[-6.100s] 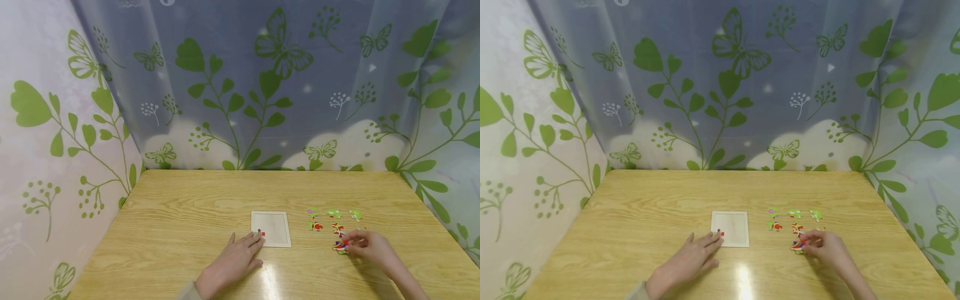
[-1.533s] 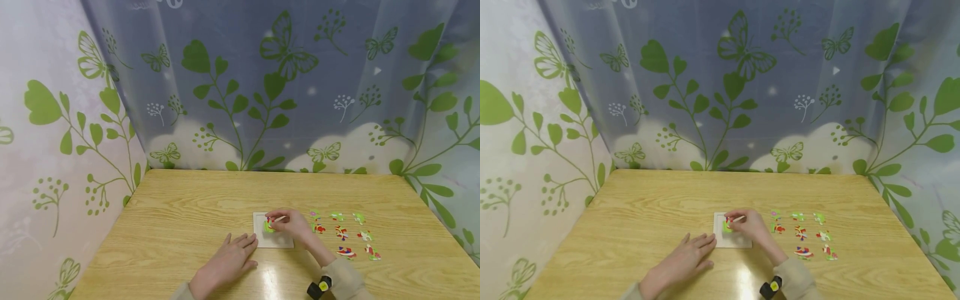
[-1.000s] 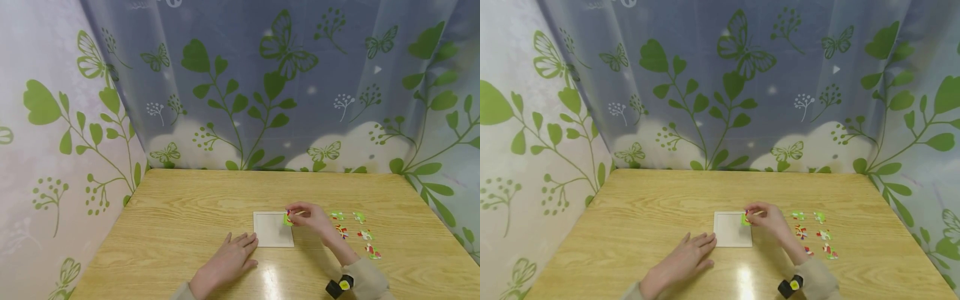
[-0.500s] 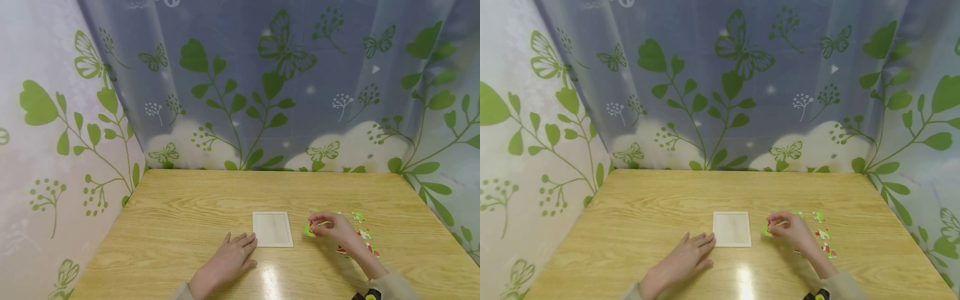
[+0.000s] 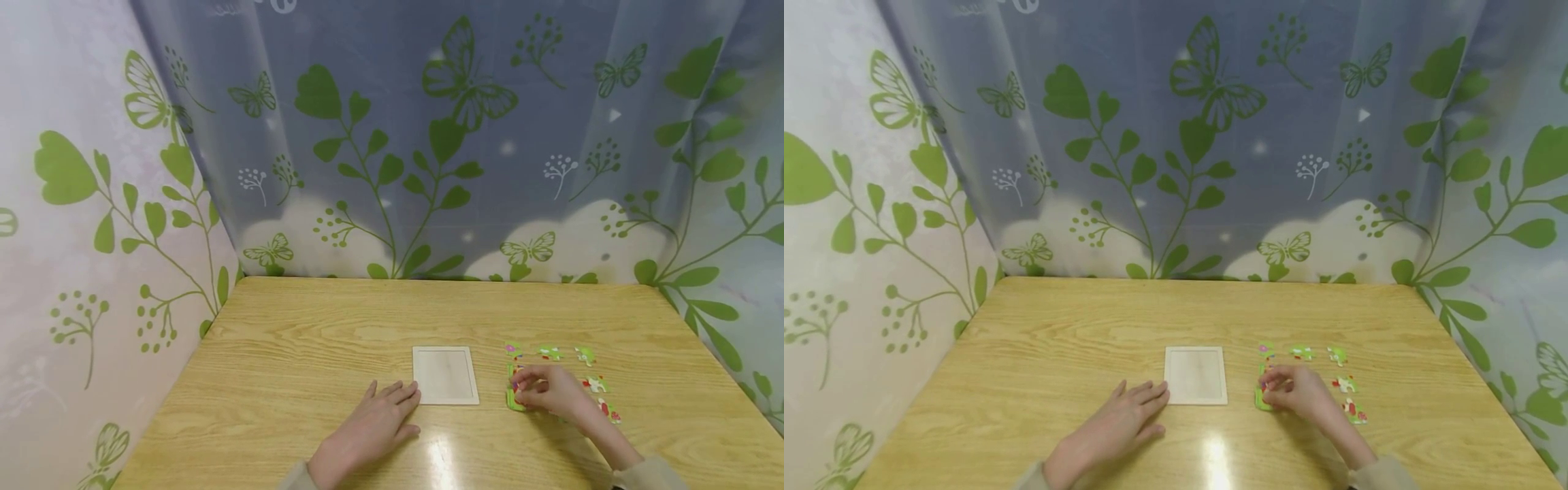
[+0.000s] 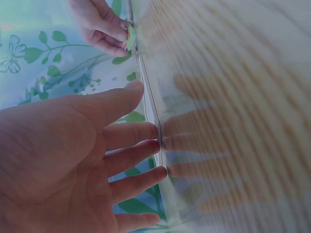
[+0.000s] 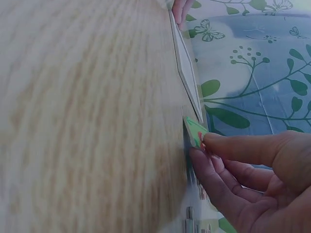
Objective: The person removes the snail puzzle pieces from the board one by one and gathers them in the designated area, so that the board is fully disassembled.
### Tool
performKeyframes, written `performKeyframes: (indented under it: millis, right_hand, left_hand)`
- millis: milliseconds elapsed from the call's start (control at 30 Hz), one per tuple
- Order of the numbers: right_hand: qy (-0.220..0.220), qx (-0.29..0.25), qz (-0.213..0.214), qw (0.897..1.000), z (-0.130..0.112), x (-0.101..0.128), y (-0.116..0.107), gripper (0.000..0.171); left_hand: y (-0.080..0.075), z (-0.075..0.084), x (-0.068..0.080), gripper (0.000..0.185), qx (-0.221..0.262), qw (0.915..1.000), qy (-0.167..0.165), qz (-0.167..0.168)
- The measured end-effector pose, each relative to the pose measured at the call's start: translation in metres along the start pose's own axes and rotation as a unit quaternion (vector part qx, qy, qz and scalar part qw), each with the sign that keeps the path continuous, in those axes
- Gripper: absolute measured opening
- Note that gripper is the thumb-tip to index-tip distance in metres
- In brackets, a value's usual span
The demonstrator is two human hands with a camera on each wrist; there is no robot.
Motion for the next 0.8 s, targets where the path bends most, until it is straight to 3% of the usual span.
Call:
performKeyframes:
  millis: [133, 333, 800]
  right_hand:
    - [-0.01, 0.055, 0.004, 0.998, 0.0017, 0.0007, 0.0004, 0.028]
    - [-0.03, 0.156, 0.022, 0.987, -0.0005, 0.0014, 0.001, 0.021]
    - [-0.016, 0.188, 0.044, 0.981, -0.0061, 0.0044, 0.0038, 0.019]
  left_hand:
    - [-0.0001, -0.0002, 0.0, 0.055, -0.001, 1.0, 0.001, 0.002]
    - [0.0, -0.0009, -0.0008, 0.054, -0.001, 1.0, 0.005, 0.008]
    - [-0.0012, -0.0054, -0.0019, 0.052, 0.004, 0.9999, 0.011, 0.003]
Point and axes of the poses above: each hand's wrist, its own x-axis away from the middle knuckle, its own y-axis out of the palm, z = x × y, the point moved 1 cm from there along -x, towards the middle knuckle, and after that the axes turned 2 degrees about y, right-handed, at the moved point
